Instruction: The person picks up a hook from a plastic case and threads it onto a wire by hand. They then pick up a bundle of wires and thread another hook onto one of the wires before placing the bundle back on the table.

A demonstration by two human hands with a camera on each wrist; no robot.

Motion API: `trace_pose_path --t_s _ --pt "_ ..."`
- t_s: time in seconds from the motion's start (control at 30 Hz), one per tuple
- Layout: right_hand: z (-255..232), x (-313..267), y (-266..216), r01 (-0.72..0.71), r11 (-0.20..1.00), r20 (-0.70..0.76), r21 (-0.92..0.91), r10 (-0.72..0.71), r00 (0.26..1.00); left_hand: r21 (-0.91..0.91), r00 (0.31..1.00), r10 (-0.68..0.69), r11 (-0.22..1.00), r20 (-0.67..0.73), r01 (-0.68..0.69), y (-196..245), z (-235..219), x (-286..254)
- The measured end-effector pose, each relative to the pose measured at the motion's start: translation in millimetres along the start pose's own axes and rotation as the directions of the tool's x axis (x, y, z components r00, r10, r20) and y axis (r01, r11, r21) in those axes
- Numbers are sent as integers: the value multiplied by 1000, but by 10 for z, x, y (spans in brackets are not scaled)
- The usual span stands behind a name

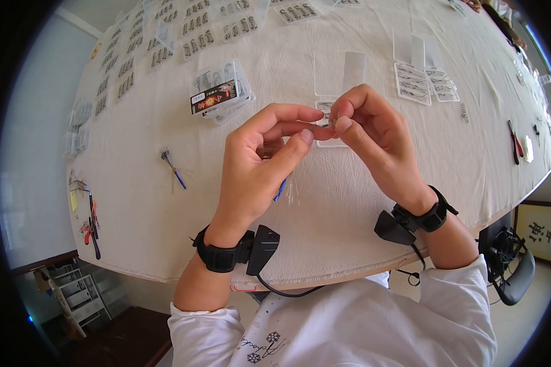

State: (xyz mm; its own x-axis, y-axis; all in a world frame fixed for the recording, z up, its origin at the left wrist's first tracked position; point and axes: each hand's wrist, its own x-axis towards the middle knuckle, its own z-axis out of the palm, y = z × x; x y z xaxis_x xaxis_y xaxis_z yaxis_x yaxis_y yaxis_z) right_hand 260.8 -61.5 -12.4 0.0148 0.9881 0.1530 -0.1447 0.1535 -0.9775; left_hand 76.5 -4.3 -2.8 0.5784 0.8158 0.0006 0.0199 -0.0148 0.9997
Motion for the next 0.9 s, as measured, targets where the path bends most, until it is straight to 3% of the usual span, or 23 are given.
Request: trace_pose_path --t_s 0.33,0.5,0.6,0.7,0.8,0.9 --pt "-26 8 52 21 998 -8 -60 -22 1000 94 998 -32 995 -52 36 -2 2 1" --pt "-22 6 -6 -47 995 -13 -86 46 999 71 996 -37 997 -78 42 -7 -10 -5" --pt "-4 21 14 -18 989 -39 -145 12 999 50 992 -51 997 -113 57 22 12 -12" --pt "33 24 -5 -7 999 -15 -31 6 1000 44 990 -53 997 -127 59 -5 9 -6" --pt "-40 28 -1 -43 996 19 -80 45 999 49 988 -35 998 -153 43 -37 15 9" --pt "38 28 -32 -54 998 -57 -42 51 997 40 984 3 999 -175 4 -74 39 16"
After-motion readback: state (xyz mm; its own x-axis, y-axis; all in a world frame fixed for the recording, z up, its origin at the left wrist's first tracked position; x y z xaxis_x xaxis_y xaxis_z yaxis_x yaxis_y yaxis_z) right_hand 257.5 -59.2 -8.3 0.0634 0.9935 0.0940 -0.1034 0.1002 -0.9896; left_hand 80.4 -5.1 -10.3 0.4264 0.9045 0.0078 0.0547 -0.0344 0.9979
